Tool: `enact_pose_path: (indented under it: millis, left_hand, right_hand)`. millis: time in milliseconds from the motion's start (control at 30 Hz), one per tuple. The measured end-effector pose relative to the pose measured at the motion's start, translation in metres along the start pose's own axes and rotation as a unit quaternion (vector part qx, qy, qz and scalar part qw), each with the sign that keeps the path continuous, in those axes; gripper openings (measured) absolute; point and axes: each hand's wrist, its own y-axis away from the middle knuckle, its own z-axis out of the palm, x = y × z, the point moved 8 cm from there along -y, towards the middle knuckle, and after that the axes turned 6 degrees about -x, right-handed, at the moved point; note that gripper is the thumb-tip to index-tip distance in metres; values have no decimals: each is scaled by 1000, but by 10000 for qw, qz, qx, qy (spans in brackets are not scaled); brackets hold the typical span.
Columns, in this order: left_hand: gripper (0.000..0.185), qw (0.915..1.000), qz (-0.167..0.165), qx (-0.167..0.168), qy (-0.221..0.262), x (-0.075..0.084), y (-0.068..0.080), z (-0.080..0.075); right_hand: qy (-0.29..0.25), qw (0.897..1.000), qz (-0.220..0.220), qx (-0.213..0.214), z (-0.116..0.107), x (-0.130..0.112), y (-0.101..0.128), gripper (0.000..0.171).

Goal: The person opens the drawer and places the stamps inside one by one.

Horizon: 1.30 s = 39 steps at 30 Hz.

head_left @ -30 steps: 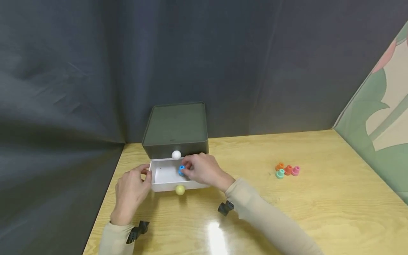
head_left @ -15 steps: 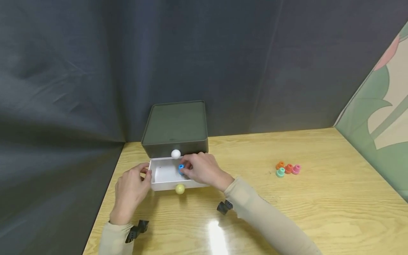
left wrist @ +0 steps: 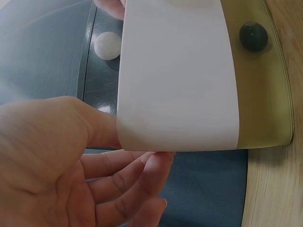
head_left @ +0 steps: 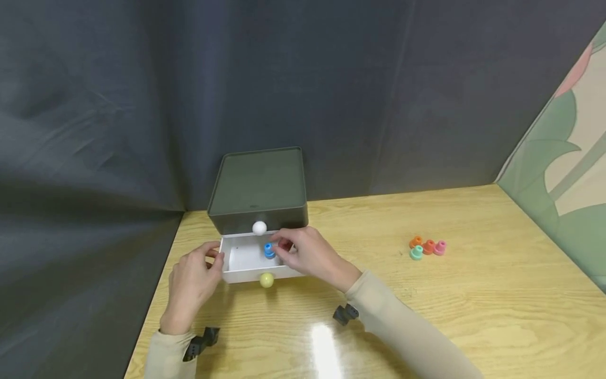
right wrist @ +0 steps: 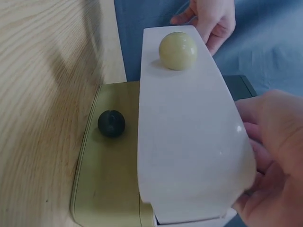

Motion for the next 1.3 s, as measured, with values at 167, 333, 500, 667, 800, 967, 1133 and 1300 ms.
enact_pose_path:
  millis: [167,333,500,667,800,967,1133,1300]
  left_hand:
    - [38,10000,-18,-65,53,-1,0,0]
    - [38,9999,-12,-111,35,-2,0,1]
    - [39,9998,-50,-185,53,-5,1,2]
    - [40,9996,-93,-249,96,-6,0,2]
    - [40,9994,-98,-305,109,-6,-1,4]
    - [40,9993,-32,-342,136,-5,-2,5]
    - [40,9994,31,-321,143,-4,-4,4]
    - [41,9993,56,-327,170,-4,-5,6]
  right_hand:
    - [-159,9965,-237,782,-21,0,14,10]
    - [-287,9943,-8,1029,-35,6,27,9]
    - [-610,9899,618,1125,-45,26,40,11]
    - [-775,9836,1017,1275,-54,48,56,12]
    - [-747,9803,1310,1274,-61,62,72,14]
    - [-648,9770,1548,1312,-71,77,89,17]
    - [-575,9730,1788,1342,-78,93,104,20]
    - [-516,9679,2093,1295,-84,112,121,24]
